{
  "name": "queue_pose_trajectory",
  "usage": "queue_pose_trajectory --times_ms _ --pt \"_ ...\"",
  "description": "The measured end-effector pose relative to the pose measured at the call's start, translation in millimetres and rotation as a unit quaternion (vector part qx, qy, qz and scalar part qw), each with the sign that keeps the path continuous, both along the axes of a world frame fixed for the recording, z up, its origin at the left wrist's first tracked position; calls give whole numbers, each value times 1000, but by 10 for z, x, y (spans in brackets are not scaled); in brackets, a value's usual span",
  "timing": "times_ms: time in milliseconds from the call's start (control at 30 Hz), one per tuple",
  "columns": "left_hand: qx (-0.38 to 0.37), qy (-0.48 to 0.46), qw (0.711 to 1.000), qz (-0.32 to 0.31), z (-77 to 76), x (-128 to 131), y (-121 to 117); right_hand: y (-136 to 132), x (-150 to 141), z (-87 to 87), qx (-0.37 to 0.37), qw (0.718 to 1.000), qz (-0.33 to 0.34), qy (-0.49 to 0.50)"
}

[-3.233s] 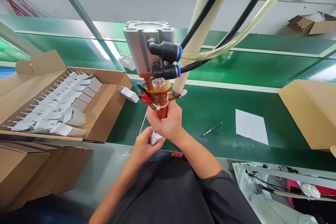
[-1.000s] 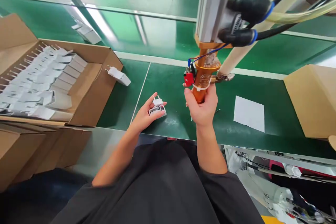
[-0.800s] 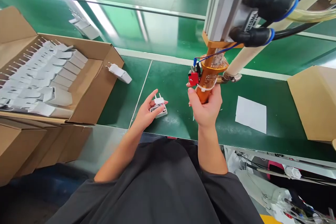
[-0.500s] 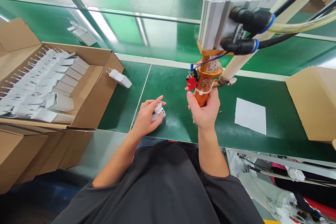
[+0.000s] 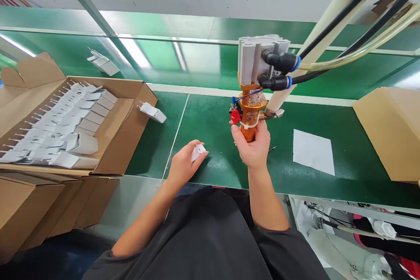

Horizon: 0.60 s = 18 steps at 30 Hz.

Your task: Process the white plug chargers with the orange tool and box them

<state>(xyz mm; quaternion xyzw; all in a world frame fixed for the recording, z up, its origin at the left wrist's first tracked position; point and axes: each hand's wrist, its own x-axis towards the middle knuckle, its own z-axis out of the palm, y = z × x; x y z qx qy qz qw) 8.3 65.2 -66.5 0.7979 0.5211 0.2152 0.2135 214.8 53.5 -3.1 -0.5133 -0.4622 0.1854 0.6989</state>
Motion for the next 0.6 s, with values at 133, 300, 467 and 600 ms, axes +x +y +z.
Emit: queue_pose_trajectory --times_ms 133,300,467,600 --pt "27 123 990 -58 42 -59 87 -13 19 -27 -5 999 6 33" --pt "88 171 981 11 42 -185 593 -1 71 -110 -41 998 5 43" --pt "134 182 971 74 229 -367 996 26 100 -205 -51 998 14 46" --pt "107 250 952 142 406 -593 1146 36 114 -223 -53 998 15 42"
